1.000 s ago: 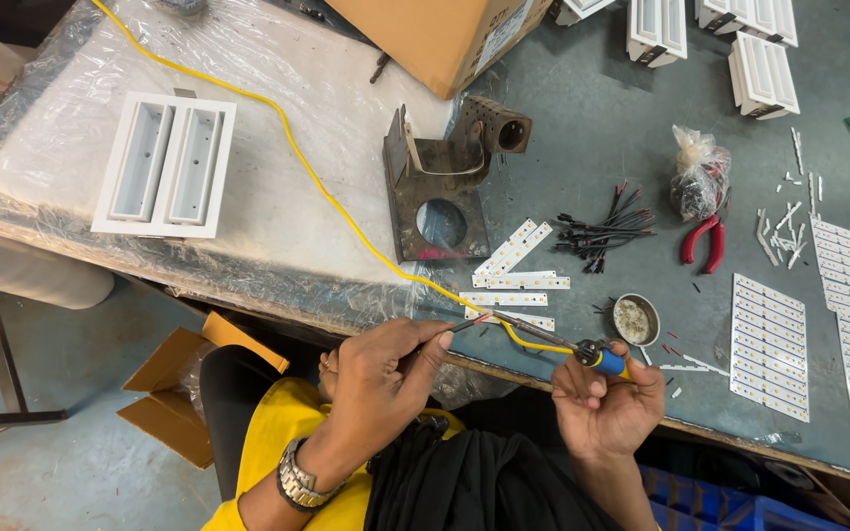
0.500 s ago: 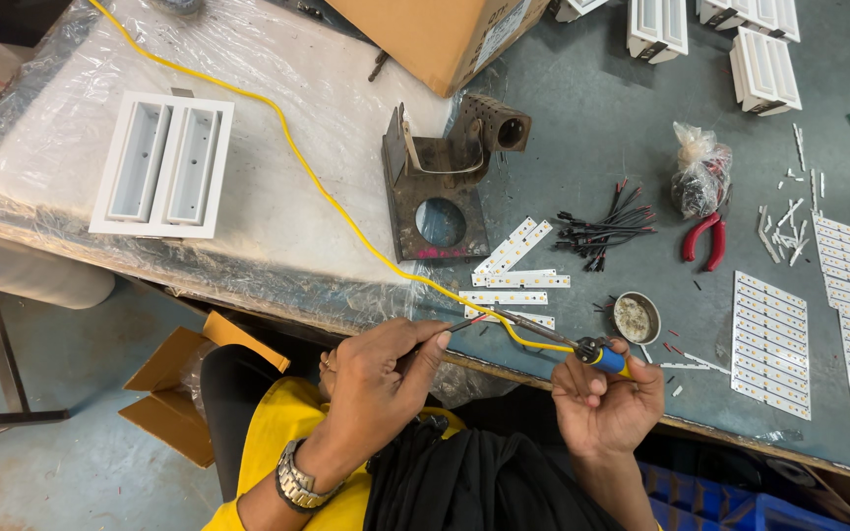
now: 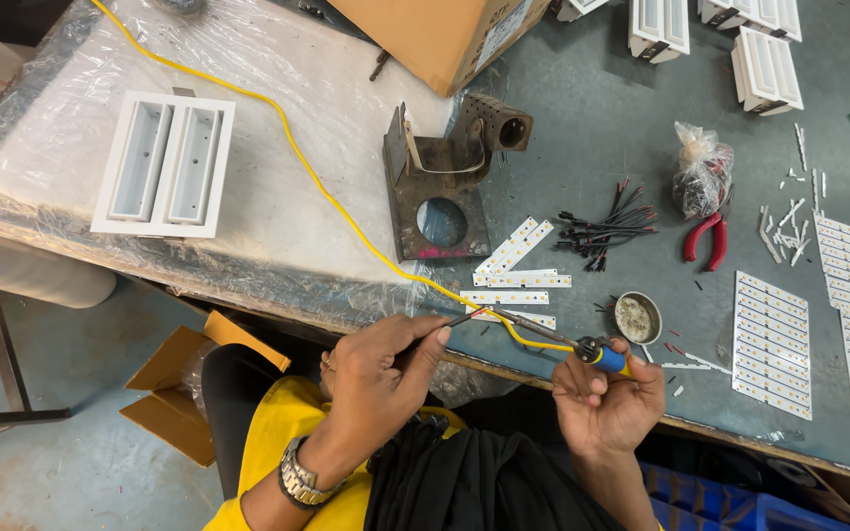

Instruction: The person solders wires to LED strips using a soldering iron and solder paste. They repeatedly tin wire ends, apply solder, and place the finished wires on the table.

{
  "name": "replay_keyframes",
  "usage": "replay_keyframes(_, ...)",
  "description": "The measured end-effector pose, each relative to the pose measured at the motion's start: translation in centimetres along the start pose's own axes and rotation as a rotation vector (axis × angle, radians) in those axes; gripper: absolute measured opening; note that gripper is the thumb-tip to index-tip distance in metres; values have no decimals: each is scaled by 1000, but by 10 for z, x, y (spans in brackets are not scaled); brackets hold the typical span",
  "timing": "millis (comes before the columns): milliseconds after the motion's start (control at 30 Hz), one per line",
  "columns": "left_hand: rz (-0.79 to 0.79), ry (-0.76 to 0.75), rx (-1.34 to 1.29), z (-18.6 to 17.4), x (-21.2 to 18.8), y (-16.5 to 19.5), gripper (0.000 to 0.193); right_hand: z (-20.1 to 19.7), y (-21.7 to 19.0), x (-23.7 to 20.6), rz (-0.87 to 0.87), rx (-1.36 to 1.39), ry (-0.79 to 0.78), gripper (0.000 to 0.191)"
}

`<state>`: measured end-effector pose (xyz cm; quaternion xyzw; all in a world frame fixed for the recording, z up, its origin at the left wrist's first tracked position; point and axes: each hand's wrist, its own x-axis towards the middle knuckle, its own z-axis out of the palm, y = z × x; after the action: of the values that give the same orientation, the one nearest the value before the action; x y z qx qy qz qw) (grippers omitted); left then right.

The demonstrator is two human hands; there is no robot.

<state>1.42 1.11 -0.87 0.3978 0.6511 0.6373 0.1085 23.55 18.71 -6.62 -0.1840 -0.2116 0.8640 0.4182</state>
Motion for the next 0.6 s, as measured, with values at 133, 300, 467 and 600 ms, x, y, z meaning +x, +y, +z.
replay_keyframes(133,34,0,-2,1,0,-1,13,0,0,0,2,-1,-11,21)
replay_keyframes(300,55,-3,3,2,2,-2,13,1,0,-1,5,1,-20,22)
replay_keyframes(467,51,0,3,2,1,-2,13,2,0,-1,10,10,-26,21)
replay_keyframes(600,64,6,7,2,1,-2,13,2,1,-1,6,11,-17,20)
